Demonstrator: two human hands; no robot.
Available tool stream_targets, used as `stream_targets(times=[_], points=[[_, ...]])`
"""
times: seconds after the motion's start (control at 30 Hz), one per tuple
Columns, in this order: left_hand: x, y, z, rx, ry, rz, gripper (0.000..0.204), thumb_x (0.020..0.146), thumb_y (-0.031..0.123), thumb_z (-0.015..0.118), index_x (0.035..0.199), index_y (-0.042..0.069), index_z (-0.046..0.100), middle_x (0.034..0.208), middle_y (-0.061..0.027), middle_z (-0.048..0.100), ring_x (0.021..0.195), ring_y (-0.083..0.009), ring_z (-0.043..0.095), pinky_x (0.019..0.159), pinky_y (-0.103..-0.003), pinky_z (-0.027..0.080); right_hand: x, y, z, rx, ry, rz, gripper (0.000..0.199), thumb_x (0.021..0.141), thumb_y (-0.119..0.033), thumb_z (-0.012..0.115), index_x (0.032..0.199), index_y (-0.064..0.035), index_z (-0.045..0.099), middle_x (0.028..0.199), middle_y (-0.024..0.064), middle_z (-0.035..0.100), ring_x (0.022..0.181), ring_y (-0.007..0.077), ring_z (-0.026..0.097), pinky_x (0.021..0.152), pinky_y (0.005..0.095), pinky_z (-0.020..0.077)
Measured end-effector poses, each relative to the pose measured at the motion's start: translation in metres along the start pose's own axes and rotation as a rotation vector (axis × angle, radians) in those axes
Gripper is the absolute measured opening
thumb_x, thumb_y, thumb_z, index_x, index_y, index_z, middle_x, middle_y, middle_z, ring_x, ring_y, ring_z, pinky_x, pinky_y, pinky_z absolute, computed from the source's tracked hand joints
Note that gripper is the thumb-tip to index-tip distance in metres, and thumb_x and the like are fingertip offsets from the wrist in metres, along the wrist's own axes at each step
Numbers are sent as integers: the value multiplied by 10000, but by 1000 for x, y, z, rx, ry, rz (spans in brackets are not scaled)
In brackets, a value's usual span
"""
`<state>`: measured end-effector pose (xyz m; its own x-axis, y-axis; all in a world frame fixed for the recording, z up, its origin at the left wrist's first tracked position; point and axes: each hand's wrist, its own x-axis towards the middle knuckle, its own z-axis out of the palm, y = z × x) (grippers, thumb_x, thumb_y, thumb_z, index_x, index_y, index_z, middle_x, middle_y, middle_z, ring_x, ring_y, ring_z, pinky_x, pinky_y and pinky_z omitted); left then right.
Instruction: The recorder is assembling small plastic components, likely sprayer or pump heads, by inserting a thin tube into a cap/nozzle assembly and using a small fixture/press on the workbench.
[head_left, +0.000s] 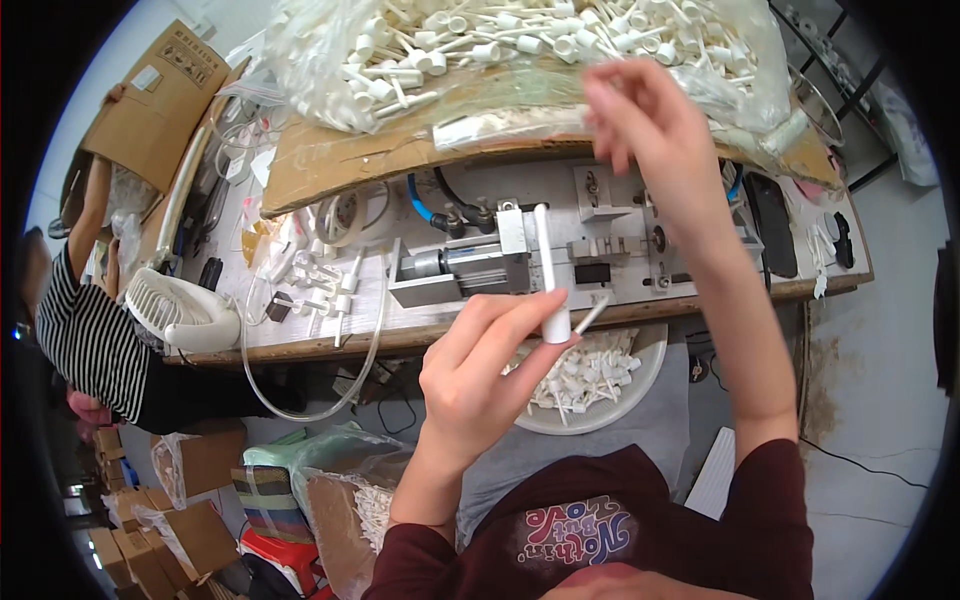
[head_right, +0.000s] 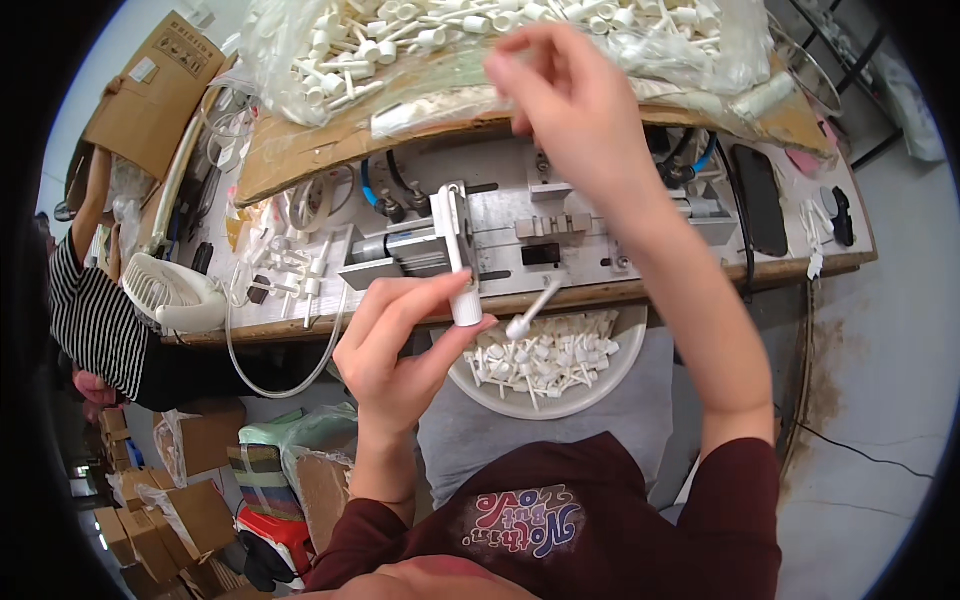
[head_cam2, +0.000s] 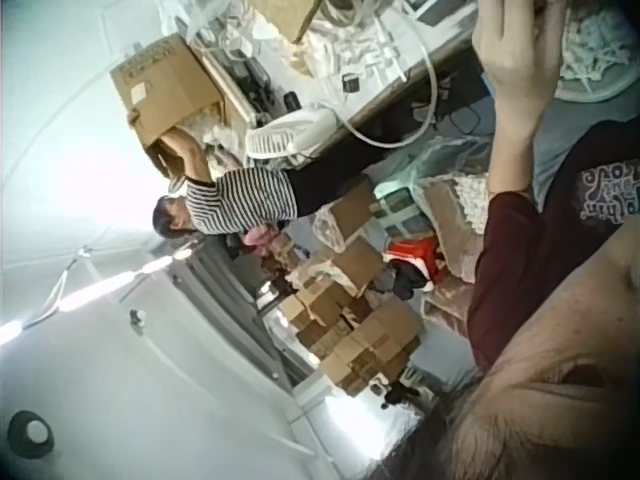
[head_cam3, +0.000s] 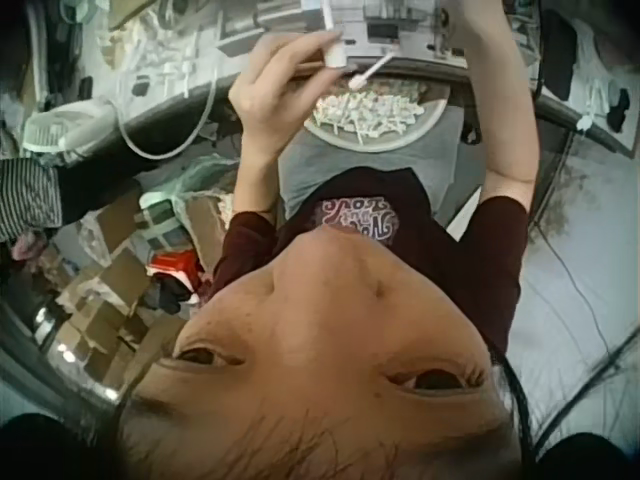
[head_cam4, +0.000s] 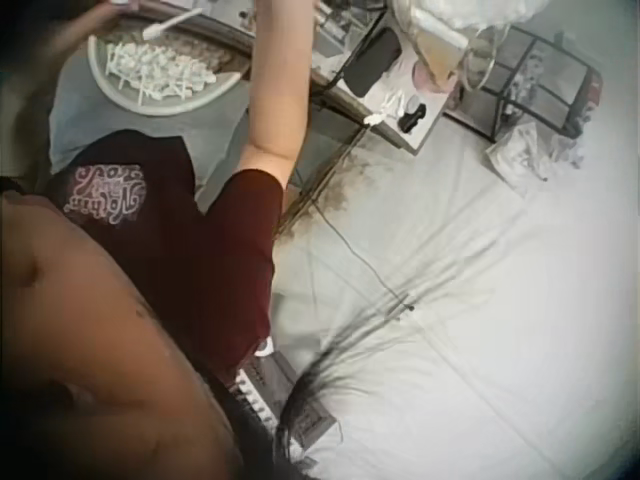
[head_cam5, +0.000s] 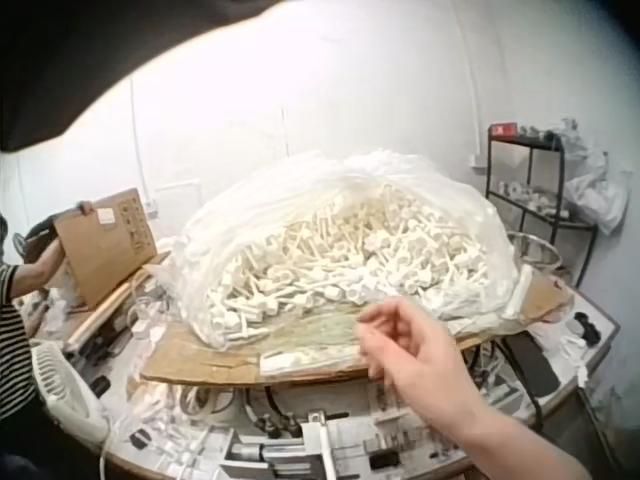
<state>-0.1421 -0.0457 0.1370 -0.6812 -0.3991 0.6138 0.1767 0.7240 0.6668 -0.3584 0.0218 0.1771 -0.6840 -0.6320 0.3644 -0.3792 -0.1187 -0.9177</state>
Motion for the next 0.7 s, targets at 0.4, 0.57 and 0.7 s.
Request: stream_targets(times=[0.4,0.57,0.7], points=[[-42,-28,-2,-52,-181,-17,359,750,-21,798,1098,51,744,1170,-107,662,823,-168,710,711,-294,595,196,11,43,-1264,-377,193,1034,677,-435,809,1483,22,350,1394,284,505,1303,407,494,1035,463,453],[-41,-28,6,-87,-224,38,322,785,45,773,1103,61,728,1186,-98,669,865,-200,710,719,-307,594,245,90,12,-1210,-139,-111,722,685,-338,776,1308,-51,549,1200,219,646,1114,336,623,951,418,484],[-45,-30,10,-75,-203,86,312,782,77,765,1086,45,702,1184,-75,649,852,-197,692,689,-309,569,228,87,11,-1087,-239,-224,723,656,-295,771,1300,-73,531,1263,234,612,1148,378,595,964,430,473]])
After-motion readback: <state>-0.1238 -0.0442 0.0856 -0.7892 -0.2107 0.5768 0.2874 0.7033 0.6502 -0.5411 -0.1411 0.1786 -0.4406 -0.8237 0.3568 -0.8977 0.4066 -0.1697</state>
